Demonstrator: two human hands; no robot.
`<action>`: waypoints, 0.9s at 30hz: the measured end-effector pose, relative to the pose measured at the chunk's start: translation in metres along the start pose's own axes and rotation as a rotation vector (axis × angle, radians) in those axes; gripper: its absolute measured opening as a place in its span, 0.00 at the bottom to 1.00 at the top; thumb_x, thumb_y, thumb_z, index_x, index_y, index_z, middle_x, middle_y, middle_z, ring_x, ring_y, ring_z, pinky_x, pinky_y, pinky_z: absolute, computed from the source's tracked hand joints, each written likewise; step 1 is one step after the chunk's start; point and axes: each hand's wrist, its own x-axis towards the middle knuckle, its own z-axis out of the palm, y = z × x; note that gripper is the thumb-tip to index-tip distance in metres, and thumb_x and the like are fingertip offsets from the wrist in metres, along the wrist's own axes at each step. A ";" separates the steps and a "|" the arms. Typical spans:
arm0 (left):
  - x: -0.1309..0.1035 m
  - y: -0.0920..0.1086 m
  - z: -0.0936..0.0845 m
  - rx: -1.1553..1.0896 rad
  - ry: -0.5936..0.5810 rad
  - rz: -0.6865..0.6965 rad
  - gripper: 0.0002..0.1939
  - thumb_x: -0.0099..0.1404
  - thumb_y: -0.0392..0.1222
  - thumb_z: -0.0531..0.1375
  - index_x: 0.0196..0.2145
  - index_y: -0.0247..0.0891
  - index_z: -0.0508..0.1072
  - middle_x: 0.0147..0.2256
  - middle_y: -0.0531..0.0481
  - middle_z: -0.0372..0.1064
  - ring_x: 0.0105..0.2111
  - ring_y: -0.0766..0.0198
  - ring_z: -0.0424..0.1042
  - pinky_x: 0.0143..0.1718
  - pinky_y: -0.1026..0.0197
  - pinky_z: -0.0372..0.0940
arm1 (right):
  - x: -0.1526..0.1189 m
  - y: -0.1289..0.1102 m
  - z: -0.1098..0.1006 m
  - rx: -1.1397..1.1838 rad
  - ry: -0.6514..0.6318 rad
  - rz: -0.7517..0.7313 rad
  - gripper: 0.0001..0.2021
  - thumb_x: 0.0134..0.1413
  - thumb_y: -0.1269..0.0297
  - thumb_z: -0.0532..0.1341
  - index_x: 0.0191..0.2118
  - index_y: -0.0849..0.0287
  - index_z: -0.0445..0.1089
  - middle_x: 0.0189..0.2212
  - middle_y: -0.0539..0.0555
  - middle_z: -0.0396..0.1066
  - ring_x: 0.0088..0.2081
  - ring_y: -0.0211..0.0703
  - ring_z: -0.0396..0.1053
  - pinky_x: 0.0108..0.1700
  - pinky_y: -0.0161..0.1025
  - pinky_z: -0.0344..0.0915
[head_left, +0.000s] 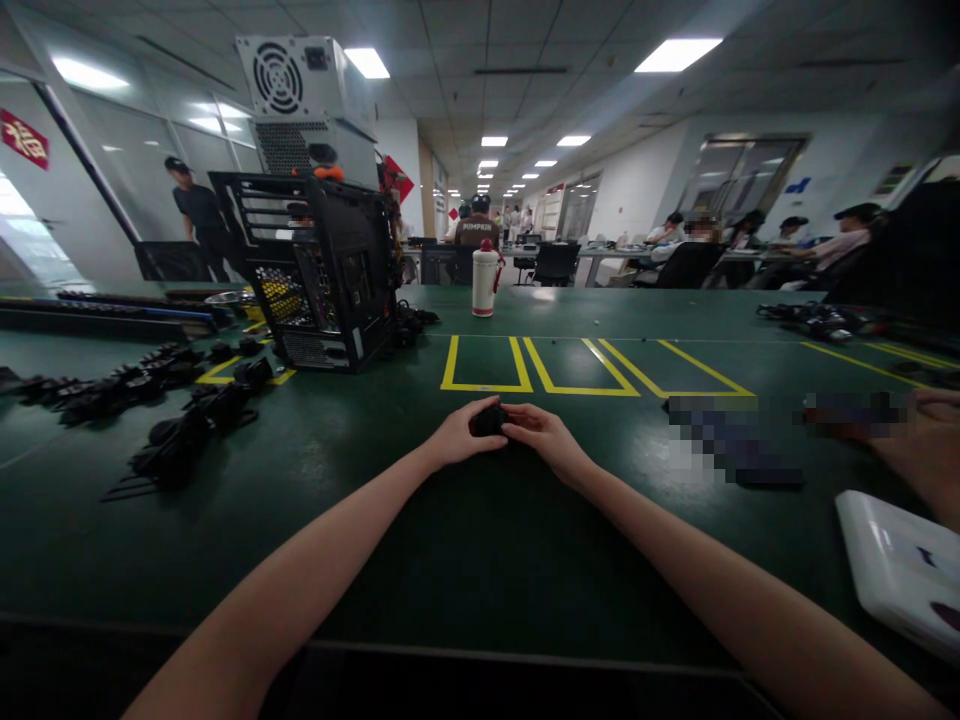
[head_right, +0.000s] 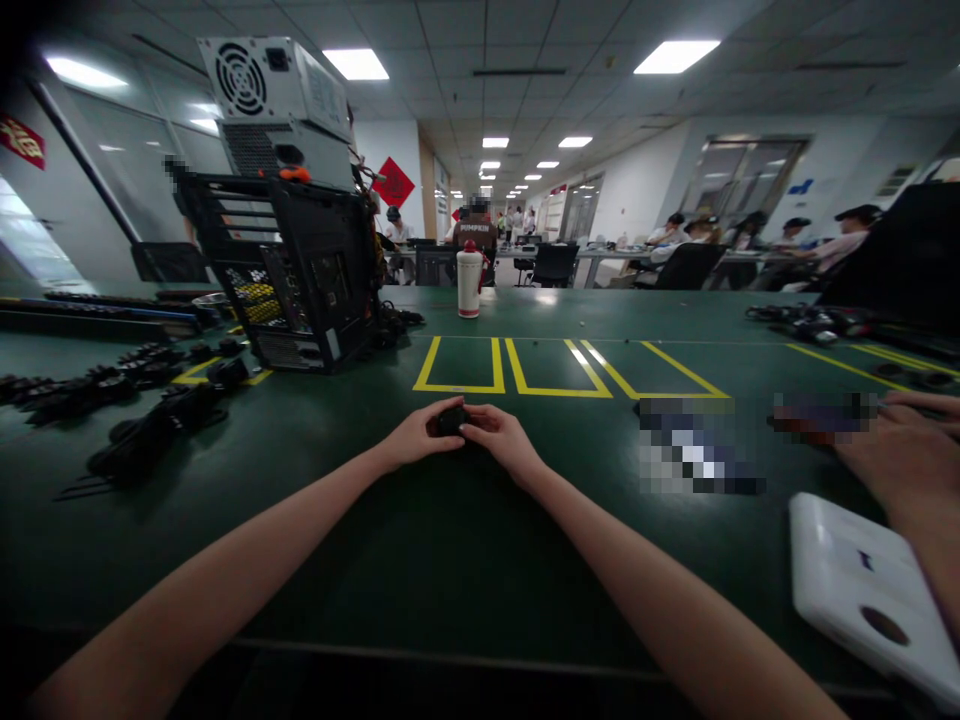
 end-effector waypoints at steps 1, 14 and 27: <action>0.000 0.001 0.000 0.005 -0.008 -0.001 0.34 0.50 0.43 0.63 0.54 0.40 0.57 0.55 0.43 0.56 0.53 0.53 0.58 0.52 0.49 0.55 | 0.000 0.000 0.000 -0.004 0.011 0.001 0.17 0.43 0.68 0.62 0.43 0.59 0.66 0.42 0.54 0.70 0.45 0.41 0.67 0.51 0.44 0.60; 0.005 0.000 0.000 -0.052 -0.028 -0.008 0.34 0.49 0.41 0.64 0.53 0.39 0.59 0.54 0.42 0.57 0.53 0.54 0.59 0.52 0.50 0.55 | 0.003 0.004 -0.003 -0.074 -0.014 -0.014 0.18 0.42 0.66 0.63 0.43 0.59 0.65 0.40 0.54 0.71 0.42 0.41 0.68 0.48 0.44 0.62; -0.002 0.004 0.002 -0.076 0.022 0.073 0.33 0.47 0.37 0.65 0.51 0.41 0.59 0.51 0.45 0.58 0.49 0.53 0.61 0.47 0.51 0.60 | -0.001 0.002 0.000 -0.139 -0.005 -0.092 0.17 0.42 0.69 0.62 0.42 0.57 0.64 0.42 0.53 0.68 0.44 0.41 0.67 0.50 0.44 0.61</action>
